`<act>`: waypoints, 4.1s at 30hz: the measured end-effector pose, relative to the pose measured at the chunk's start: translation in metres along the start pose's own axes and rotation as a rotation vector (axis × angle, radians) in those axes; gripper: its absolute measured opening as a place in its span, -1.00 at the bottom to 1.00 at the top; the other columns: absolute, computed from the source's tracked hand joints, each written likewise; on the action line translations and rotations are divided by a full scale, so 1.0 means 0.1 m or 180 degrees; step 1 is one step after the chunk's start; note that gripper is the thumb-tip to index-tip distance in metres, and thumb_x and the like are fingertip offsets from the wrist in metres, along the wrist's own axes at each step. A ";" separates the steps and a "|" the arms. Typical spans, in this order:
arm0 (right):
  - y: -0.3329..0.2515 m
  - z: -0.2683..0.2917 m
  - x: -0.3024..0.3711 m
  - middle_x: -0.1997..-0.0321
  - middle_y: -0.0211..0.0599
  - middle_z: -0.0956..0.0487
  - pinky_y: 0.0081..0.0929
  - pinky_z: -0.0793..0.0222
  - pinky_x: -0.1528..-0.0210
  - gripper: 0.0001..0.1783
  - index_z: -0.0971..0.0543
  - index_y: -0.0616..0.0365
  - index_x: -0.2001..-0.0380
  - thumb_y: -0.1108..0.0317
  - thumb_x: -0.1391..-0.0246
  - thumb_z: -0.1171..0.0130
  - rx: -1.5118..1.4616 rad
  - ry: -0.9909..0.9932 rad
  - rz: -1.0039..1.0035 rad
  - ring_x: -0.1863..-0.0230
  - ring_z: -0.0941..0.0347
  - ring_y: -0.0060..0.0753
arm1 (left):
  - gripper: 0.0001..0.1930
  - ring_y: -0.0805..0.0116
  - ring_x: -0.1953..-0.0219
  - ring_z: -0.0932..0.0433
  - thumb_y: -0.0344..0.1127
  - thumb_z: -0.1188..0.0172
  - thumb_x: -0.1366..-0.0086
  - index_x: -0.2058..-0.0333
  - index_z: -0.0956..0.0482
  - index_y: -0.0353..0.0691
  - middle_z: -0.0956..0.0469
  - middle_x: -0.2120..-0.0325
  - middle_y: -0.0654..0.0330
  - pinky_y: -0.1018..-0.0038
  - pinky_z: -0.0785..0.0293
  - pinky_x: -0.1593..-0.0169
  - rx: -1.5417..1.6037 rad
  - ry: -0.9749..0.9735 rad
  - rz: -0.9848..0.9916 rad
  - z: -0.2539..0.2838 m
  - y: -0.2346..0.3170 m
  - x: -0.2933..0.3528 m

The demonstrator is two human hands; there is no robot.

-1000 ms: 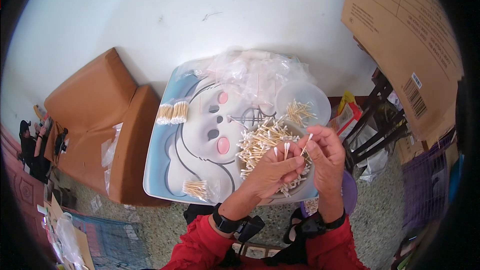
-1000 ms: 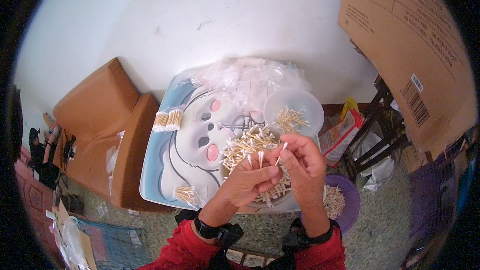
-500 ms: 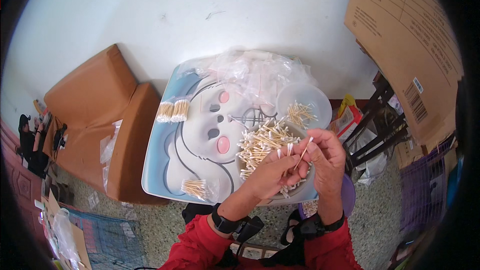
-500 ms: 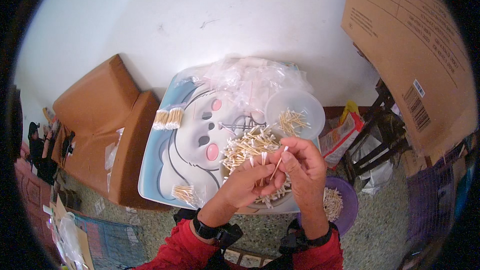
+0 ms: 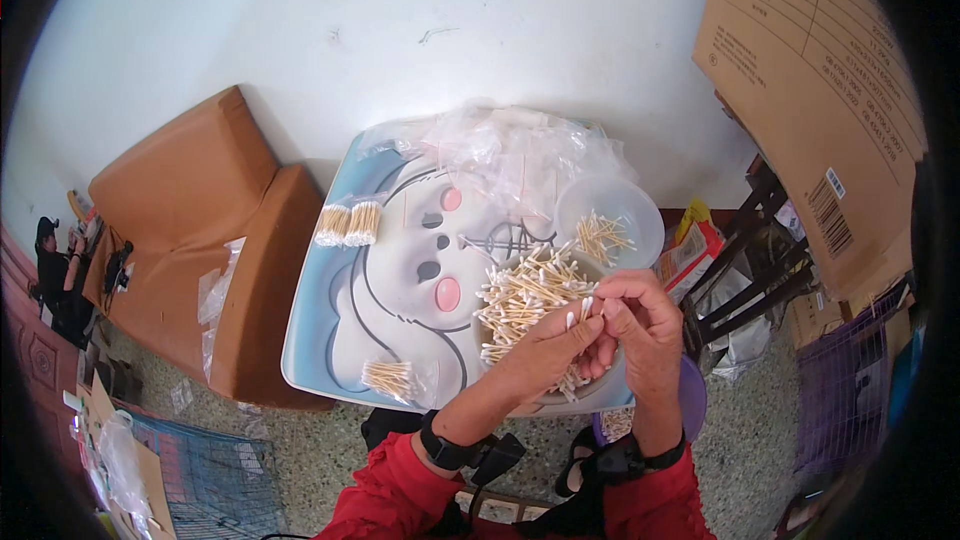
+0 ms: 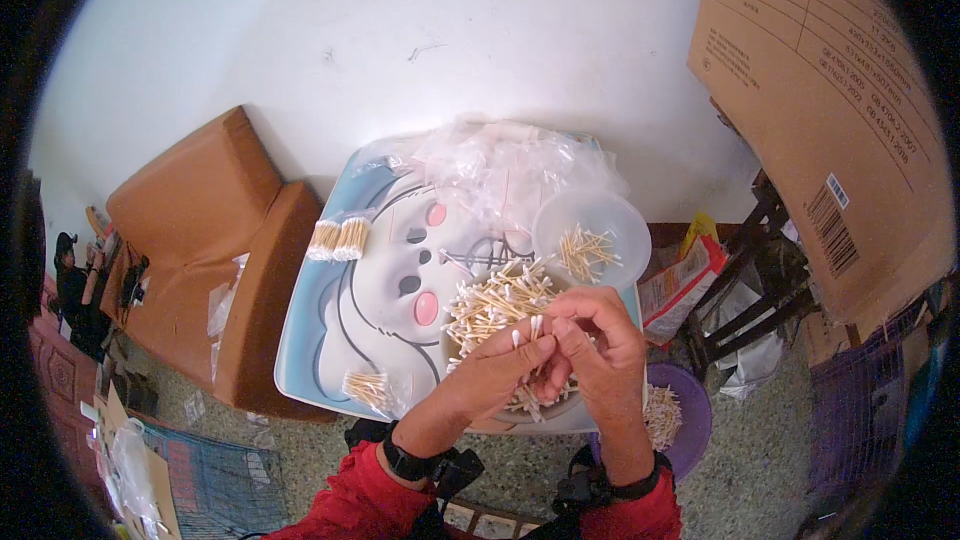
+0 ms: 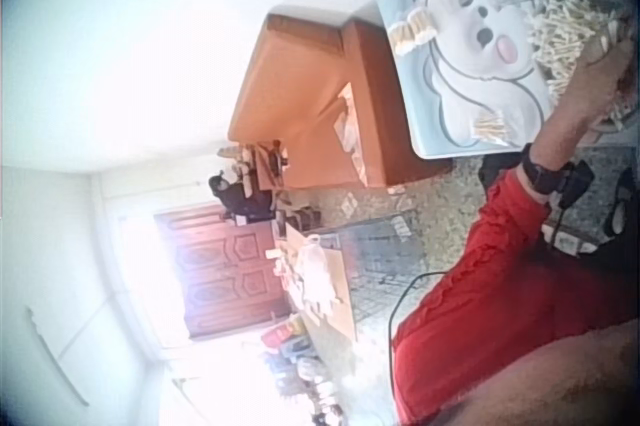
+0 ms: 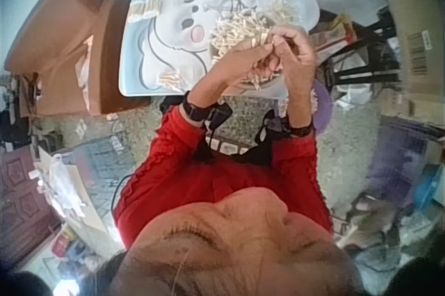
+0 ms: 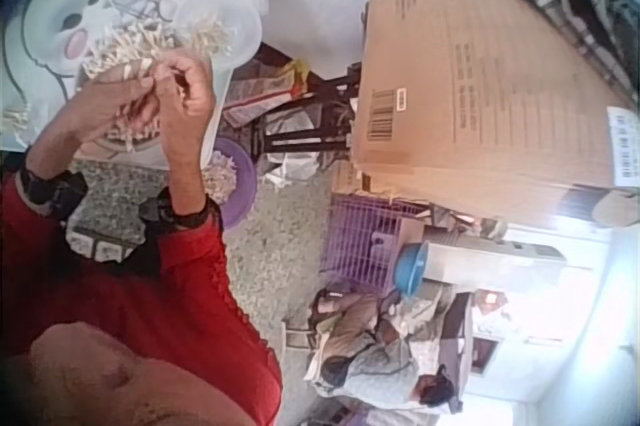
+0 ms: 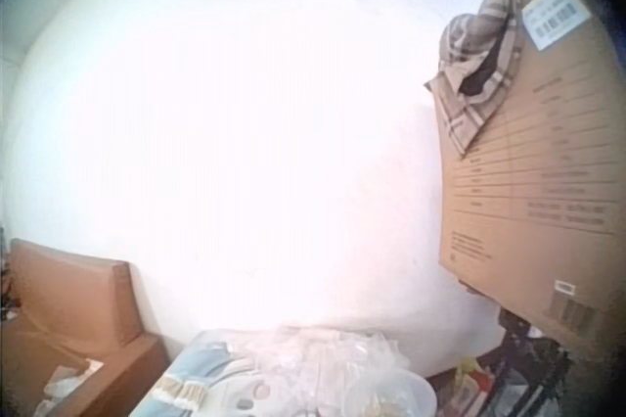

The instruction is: Sort and pack cotton swabs into small plastic bags.

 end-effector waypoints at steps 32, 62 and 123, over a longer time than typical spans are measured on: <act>0.11 0.43 0.02 0.13 -0.16 -0.43 -0.27 -0.18 -0.06 -0.76 -0.48 0.15 0.35 0.46 0.21 -0.14 0.3899 -0.0100 0.0162 -0.02 -0.29 -0.10 | -0.87 0.67 0.75 -0.07 -0.29 0.08 -0.31 0.28 -0.40 -0.18 -0.32 0.65 0.33 0.74 0.02 0.71 0.1490 0.0447 -0.0796 0.53 0.47 0.15; -0.26 0.14 0.10 0.22 -0.18 -0.46 -0.49 -0.20 0.02 -0.93 -0.44 0.25 0.40 0.54 0.02 -0.05 0.1159 0.0569 0.0934 0.15 -0.35 -0.40 | -0.80 0.69 0.68 -0.19 -0.37 -0.10 -0.21 0.19 -0.45 -0.28 -0.28 0.69 0.39 0.75 -0.01 0.67 0.0989 0.0524 -0.0140 0.09 0.13 0.02; -0.06 -0.01 0.05 0.31 -0.29 -0.50 -0.64 -0.29 0.16 -0.80 -0.39 0.28 0.24 0.55 -0.01 -0.08 -0.0334 0.0588 0.0387 0.25 -0.40 -0.57 | -0.92 0.68 0.66 -0.20 -0.43 -0.02 -0.22 0.30 -0.34 -0.20 -0.33 0.61 0.33 0.77 -0.02 0.66 0.0922 0.0463 -0.0397 -0.06 0.11 0.01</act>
Point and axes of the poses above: each hand's wrist, its own x-axis away from the middle knuckle, its own z-axis out of the back of the hand, y = z × x, the point moved 4 cm from there along -x, towards the middle knuckle
